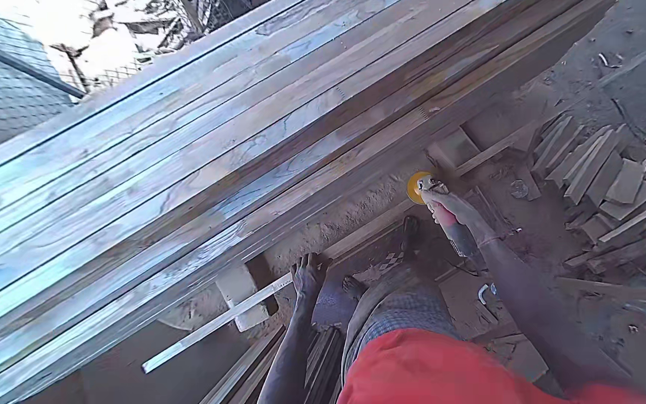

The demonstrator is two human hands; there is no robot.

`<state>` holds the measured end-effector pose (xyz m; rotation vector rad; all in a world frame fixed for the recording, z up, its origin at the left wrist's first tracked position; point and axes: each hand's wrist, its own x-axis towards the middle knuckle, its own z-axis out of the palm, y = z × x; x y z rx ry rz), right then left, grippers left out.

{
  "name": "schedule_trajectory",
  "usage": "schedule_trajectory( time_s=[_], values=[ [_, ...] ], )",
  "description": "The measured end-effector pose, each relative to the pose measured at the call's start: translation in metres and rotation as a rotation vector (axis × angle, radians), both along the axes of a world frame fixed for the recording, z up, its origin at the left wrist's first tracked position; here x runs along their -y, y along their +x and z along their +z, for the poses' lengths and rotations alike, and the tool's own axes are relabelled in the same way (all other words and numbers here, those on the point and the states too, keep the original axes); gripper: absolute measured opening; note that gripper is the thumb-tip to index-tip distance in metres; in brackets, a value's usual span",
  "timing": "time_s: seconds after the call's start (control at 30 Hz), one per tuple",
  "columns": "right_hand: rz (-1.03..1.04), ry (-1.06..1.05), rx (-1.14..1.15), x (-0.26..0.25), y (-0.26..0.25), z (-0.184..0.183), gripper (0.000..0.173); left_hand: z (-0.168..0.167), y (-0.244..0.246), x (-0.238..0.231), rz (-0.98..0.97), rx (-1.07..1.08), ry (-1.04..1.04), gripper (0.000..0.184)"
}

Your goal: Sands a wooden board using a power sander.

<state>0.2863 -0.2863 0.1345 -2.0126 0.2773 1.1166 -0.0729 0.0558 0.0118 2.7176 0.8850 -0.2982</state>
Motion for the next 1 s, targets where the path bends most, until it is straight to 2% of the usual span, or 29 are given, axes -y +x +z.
schedule_trajectory(
  time_s=[0.13,0.2,0.33,0.4,0.47,0.57,0.63,0.7,0.8,0.9,1.0],
  values=[
    [0.173,0.002,-0.054,-0.062,-0.086,-0.011,0.059,-0.009,-0.139,-0.089,0.111,-0.08,0.022,0.069],
    [0.303,0.009,-0.072,-0.101,-0.131,-0.016,0.06,-0.006,-0.179,-0.118,0.138,-0.133,0.047,0.069],
    [0.552,-0.082,0.002,-0.175,-0.207,-0.027,0.077,-0.014,-0.195,-0.122,0.186,-0.174,0.082,0.074],
    [0.622,-0.113,0.012,-0.2,-0.224,-0.023,0.085,-0.015,-0.196,-0.119,0.203,-0.202,0.106,0.079],
    [0.595,-0.097,0.022,-0.207,-0.226,-0.022,0.086,-0.017,-0.201,-0.118,0.211,-0.187,0.114,0.08],
    [0.419,-0.043,0.01,-0.18,-0.201,-0.021,0.076,-0.023,-0.205,-0.118,0.219,-0.199,0.129,0.083],
    [0.242,0.009,-0.041,-0.145,-0.175,-0.015,0.062,-0.025,-0.206,-0.117,0.218,-0.221,0.143,0.083],
    [0.082,0.026,-0.056,-0.102,-0.14,-0.012,0.057,-0.026,-0.207,-0.114,0.222,-0.223,0.158,0.082],
    [-0.155,0.021,0.003,-0.041,-0.076,-0.002,0.061,-0.021,-0.206,-0.114,0.213,-0.193,0.139,0.084],
    [-0.378,0.007,0.096,0.007,-0.007,0.017,0.06,-0.021,-0.202,-0.115,0.208,-0.205,0.145,0.077],
    [-0.527,0.02,0.248,0.053,0.053,0.011,0.068,-0.02,-0.202,-0.114,0.218,-0.21,0.143,0.077]
  ],
)
